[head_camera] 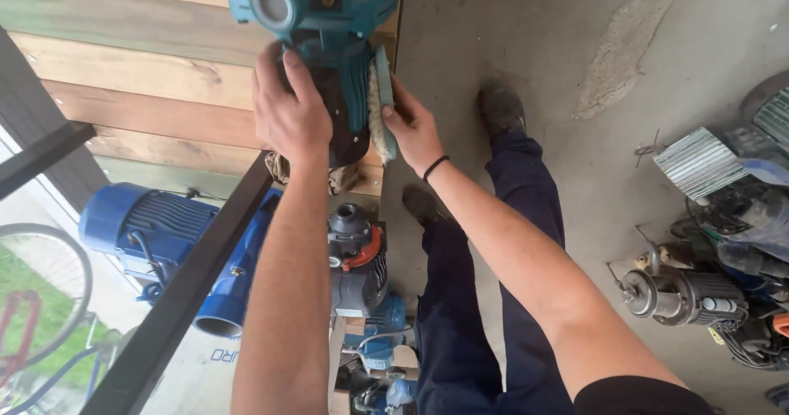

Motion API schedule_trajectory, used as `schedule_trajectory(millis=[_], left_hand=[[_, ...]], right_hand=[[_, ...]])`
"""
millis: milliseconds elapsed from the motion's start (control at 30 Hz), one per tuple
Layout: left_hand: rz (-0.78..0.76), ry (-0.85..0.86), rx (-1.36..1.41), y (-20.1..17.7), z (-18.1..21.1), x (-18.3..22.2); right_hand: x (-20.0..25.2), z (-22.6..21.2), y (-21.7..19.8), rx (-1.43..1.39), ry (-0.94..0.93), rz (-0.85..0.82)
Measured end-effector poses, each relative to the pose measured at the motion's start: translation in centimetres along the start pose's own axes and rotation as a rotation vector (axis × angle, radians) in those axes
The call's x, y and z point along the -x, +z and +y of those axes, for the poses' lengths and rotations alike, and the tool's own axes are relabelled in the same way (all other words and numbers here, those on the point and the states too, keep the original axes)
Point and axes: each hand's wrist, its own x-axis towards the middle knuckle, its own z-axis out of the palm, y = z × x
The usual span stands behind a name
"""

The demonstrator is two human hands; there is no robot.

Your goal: Cleaning the exterior of various water pumps using a sponge while occasionally drinking from a mate cup.

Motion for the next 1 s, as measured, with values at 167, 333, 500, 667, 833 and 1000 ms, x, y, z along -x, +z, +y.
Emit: schedule_trajectory(millis=[167, 333, 500, 667, 833, 1000], left_hand=[[0.036, 0.060, -0.041, 1.0, -1.2, -0.1], [-0.010, 0.035, -0.121, 1.0, -1.7, -0.2], [-0.011, 0.044, -0.124, 1.0, -2.2, -0.1], [-0.002, 0.036, -0.159, 0.8, -2.2, -0.1], [-0.032, 0.004, -0.153, 0.8, -1.9, 0.0], [-0.002, 0.031, -0.178, 0.7, -1.6, 0.0]], right_hand=[[-3.0, -0.5, 1.7, 0.194, -0.060, 0.211], [3.3, 1.3, 2.3, 0.576, -0.088, 0.281], [0.7, -0.6, 2.2, 0.814, -0.312, 0.362], [3.4, -0.2, 3.8, 0.742, -0.309, 0.375], [3.1, -0.2, 3.5, 0.813, -0.286, 0.295], [2.4, -1.8, 5.3, 0.817, -0.360, 0.421]])
